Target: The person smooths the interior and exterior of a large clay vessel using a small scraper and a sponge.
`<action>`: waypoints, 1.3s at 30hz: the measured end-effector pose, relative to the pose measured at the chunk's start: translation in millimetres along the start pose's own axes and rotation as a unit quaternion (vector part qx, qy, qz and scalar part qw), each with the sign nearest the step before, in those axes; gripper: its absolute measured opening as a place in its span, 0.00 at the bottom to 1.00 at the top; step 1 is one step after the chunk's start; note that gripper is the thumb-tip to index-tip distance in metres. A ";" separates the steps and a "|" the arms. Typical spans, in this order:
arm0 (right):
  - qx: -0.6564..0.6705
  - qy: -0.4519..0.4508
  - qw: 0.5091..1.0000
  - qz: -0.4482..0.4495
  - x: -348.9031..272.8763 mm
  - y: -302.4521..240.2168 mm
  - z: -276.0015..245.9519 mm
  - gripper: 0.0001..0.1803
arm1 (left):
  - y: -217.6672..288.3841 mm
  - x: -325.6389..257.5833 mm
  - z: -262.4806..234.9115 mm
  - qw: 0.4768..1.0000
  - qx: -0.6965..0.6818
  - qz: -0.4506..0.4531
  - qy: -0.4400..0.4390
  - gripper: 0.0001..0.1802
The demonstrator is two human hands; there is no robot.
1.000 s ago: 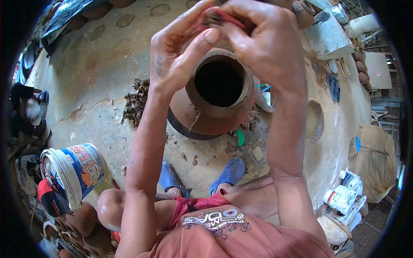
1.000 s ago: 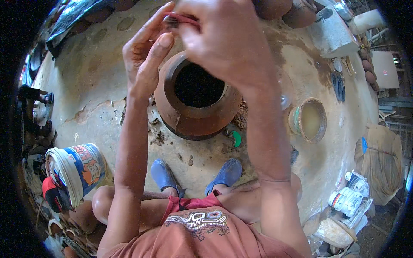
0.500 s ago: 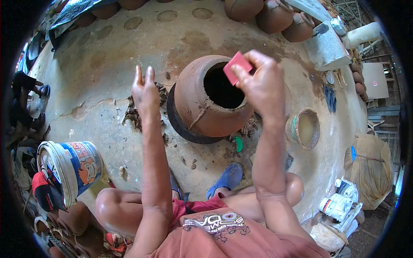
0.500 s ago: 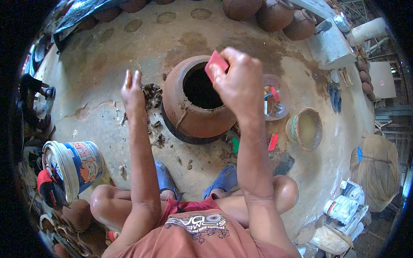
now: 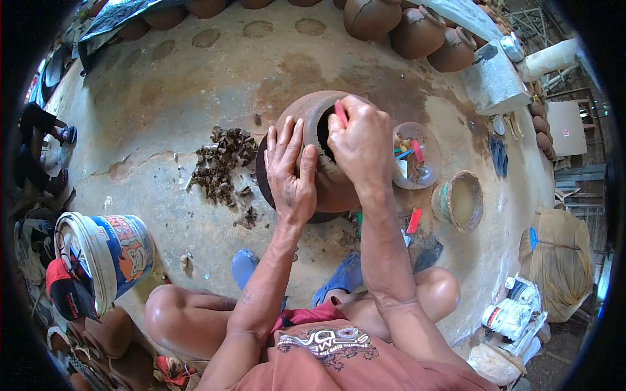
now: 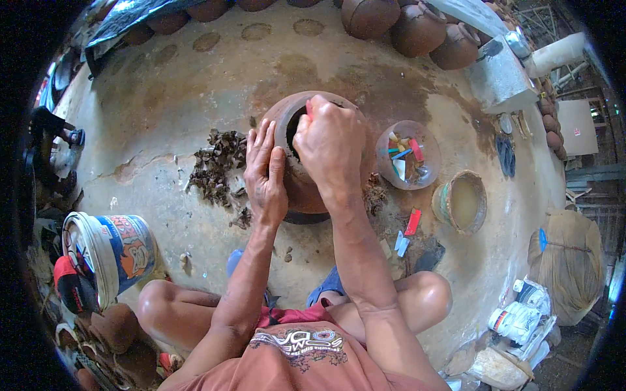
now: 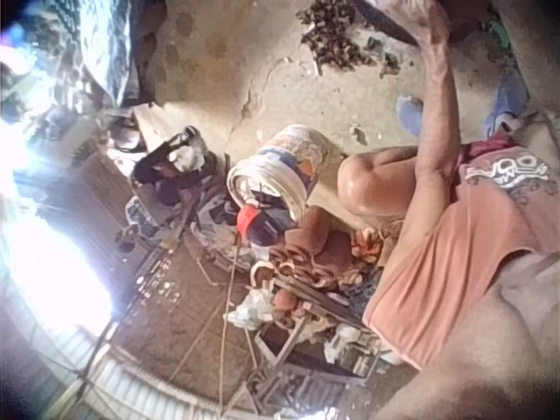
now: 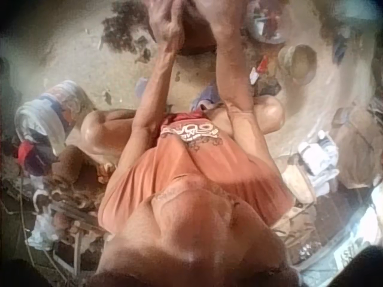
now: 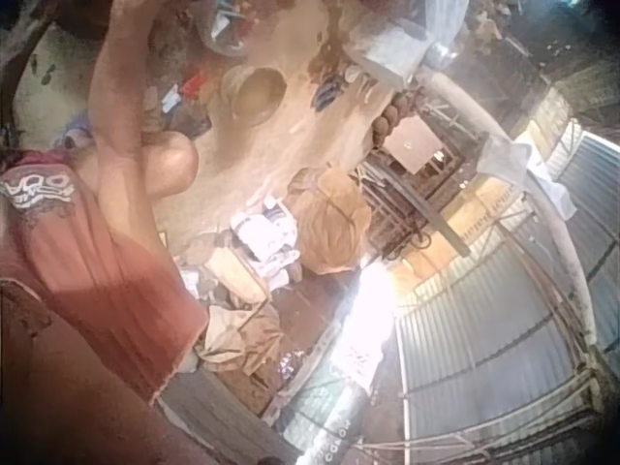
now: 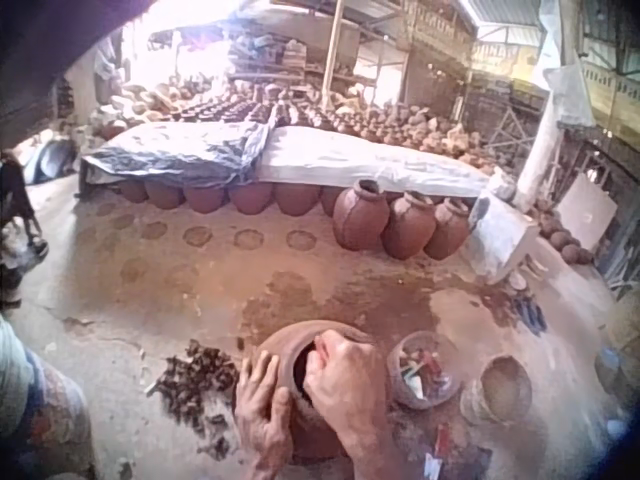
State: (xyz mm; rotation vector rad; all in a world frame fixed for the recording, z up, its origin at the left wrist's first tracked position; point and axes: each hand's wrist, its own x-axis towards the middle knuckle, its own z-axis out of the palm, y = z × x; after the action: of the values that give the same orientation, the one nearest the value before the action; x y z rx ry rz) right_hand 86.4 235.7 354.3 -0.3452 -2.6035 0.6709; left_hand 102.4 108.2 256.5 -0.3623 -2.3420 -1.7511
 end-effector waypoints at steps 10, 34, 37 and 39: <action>0.054 -0.073 0.990 -0.110 -1.5 8.9 -5.0 0.07 | -2.8 3.2 3.0 0.999 -0.032 0.007 0.022 0.27; 0.066 -0.222 0.937 -0.261 5.5 29.2 -18.8 0.07 | -28.0 97.2 -7.5 0.981 -0.105 0.065 -0.151 0.24; 0.062 -0.257 0.924 -0.277 9.2 29.1 -23.3 0.08 | -28.8 112.5 -6.8 0.978 -0.086 0.059 -0.179 0.27; 0.092 -0.276 0.913 -0.285 11.8 32.4 -26.5 0.09 | -31.3 121.4 -4.1 0.975 -0.082 0.070 -0.193 0.28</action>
State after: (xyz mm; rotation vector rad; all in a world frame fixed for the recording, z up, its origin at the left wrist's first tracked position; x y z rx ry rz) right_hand 92.5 277.9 362.8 0.7483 -2.8880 0.8731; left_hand -22.7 105.3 265.4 -0.9499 -2.3430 -1.9523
